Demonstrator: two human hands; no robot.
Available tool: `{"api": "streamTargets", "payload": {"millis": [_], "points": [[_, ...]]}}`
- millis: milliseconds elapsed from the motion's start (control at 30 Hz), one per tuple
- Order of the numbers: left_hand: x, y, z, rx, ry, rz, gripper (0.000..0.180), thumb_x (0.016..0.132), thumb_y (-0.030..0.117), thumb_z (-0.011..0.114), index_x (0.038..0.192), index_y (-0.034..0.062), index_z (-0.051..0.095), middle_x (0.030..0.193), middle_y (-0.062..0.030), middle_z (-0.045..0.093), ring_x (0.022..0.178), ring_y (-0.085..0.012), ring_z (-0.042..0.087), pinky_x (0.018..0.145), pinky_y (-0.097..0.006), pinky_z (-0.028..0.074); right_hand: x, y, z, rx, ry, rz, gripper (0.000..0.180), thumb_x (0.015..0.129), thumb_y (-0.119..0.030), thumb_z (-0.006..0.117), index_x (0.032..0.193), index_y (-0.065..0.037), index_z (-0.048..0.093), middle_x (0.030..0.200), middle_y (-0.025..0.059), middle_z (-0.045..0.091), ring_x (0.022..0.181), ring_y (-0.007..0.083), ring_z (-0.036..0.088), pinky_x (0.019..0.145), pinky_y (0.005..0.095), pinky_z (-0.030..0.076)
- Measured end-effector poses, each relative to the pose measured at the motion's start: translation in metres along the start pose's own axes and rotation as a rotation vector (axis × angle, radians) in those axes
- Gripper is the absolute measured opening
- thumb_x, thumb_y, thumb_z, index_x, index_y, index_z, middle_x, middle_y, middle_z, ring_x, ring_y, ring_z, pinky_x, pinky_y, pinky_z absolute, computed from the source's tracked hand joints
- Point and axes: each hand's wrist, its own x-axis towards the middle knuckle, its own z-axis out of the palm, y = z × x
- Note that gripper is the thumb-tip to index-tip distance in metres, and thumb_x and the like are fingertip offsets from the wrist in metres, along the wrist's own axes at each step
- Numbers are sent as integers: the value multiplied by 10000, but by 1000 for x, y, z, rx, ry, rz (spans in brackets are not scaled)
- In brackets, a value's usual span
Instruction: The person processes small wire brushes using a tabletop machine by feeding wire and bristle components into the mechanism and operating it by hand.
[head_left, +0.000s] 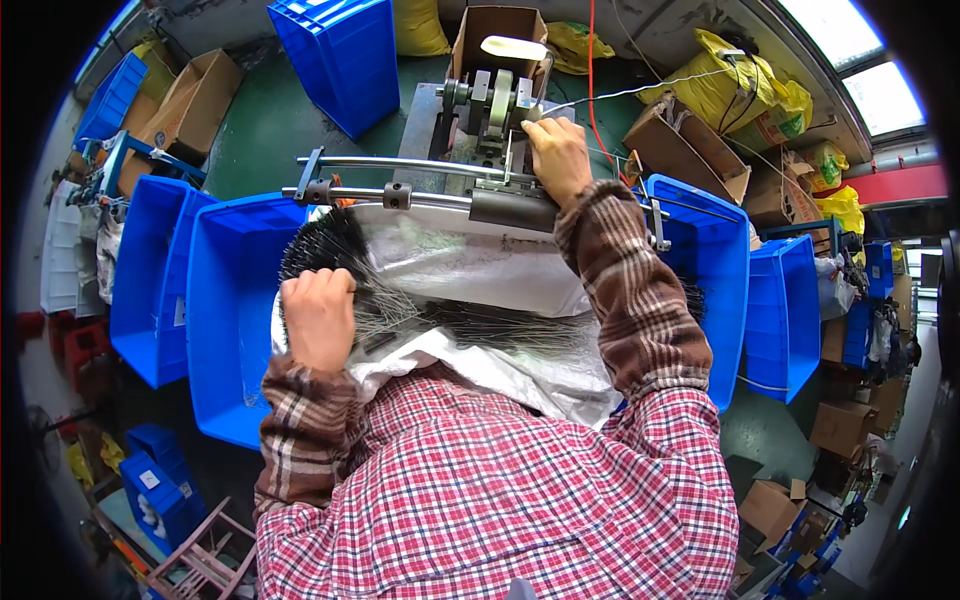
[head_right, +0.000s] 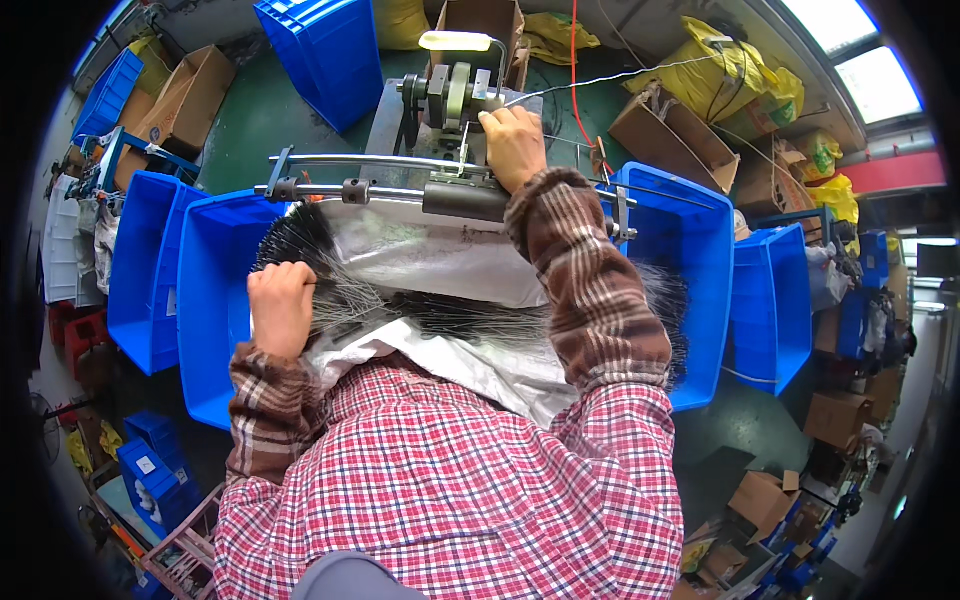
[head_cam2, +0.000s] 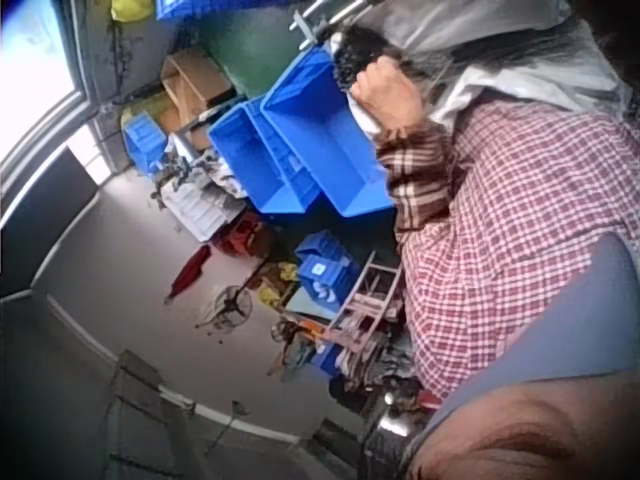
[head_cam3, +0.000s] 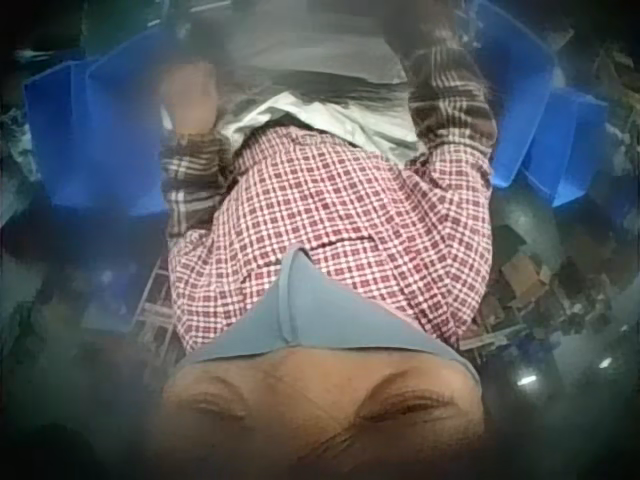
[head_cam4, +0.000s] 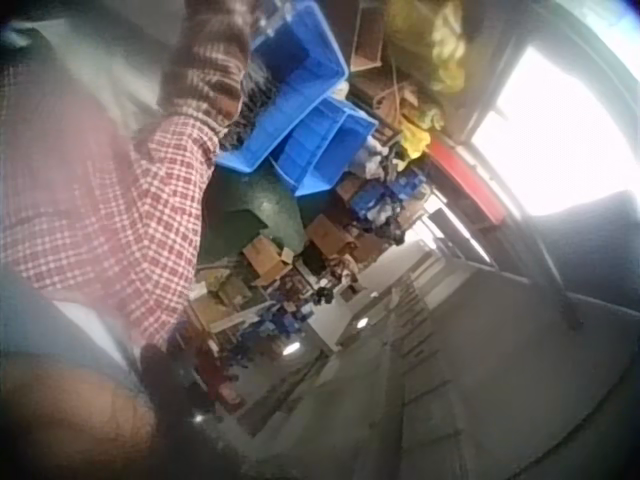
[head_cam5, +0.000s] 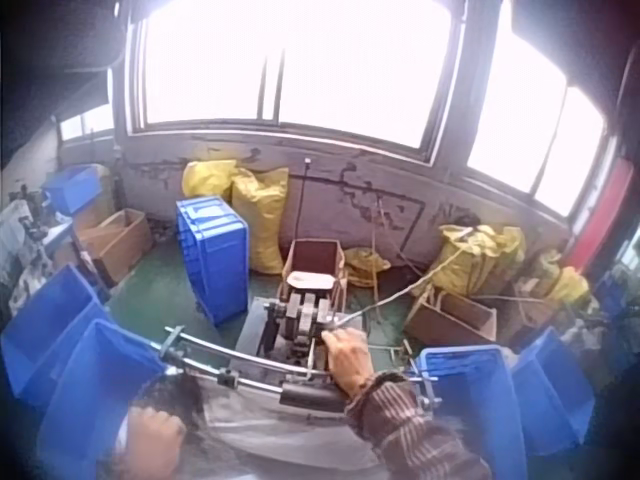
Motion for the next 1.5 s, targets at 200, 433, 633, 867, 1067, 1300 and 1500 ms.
{"api": "streamTargets", "payload": {"millis": [200, 433, 633, 867, 1067, 1300, 1500], "points": [[6, -9, -50, -214, -38, -106, 72, 762, 68, 656, 774, 89, 588, 763, -34, 588, 785, -233, 556, 753, -365, 373, -25, -16, -43, -270, -117, 239, 452, 737, -395, 739, 1028, -64, 637, 978, 62, 577, 987, 235, 506, 836, 405, 346], [13, -5, -102, -346, 24, -211, 77, 751, 12, 667, 792, 54, 616, 779, -42, 610, 779, -203, 580, 766, -325, 395, -18, -36, -28, -227, -146, 326, 409, 740, -394, 740, 960, -71, 622, 944, 73, 564, 959, 251, 507, 815, 414, 363], [32, 16, -99, -470, 64, -98, 90, 751, -18, 673, 817, 30, 635, 785, -54, 624, 779, -202, 581, 768, -310, 421, 5, -61, -7, -167, -124, 250, 330, 759, -356, 709, 907, -85, 593, 928, 67, 555, 955, 246, 497, 797, 409, 362], [38, 12, -80, -801, -18, -189, 76, 781, -22, 653, 843, 0, 615, 800, -36, 630, 779, -126, 583, 746, -267, 450, -19, -20, -35, -108, -75, 268, 264, 802, -316, 685, 924, -89, 629, 929, 69, 569, 919, 259, 528, 769, 415, 405], [55, 27, -51, -998, -221, -108, 65, 793, -13, 643, 854, -12, 618, 810, -31, 628, 779, -106, 583, 745, -249, 466, -16, 25, -45, -43, -201, 274, 130, 853, -186, 607, 917, -92, 670, 874, 111, 636, 892, 295, 607, 782, 410, 477], [64, 50, -24, -1180, -277, -130, 87, 803, -7, 649, 863, 1, 587, 822, -1, 591, 774, -73, 552, 732, -223, 444, -38, -25, -154, 665, -625, 359, 223, 810, -133, 689, 1022, -67, 690, 826, 124, 669, 748, 245, 649, 683, 337, 517], [74, 72, 1, -1324, -57, -222, 148, 832, 8, 659, 978, -6, 634, 875, -29, 636, 821, -91, 597, 776, -232, 480, -19, -110, -108, 807, -129, 2, 99, 800, -69, 665, 886, -24, 644, 790, 124, 638, 770, 294, 626, 707, 381, 496]]}}
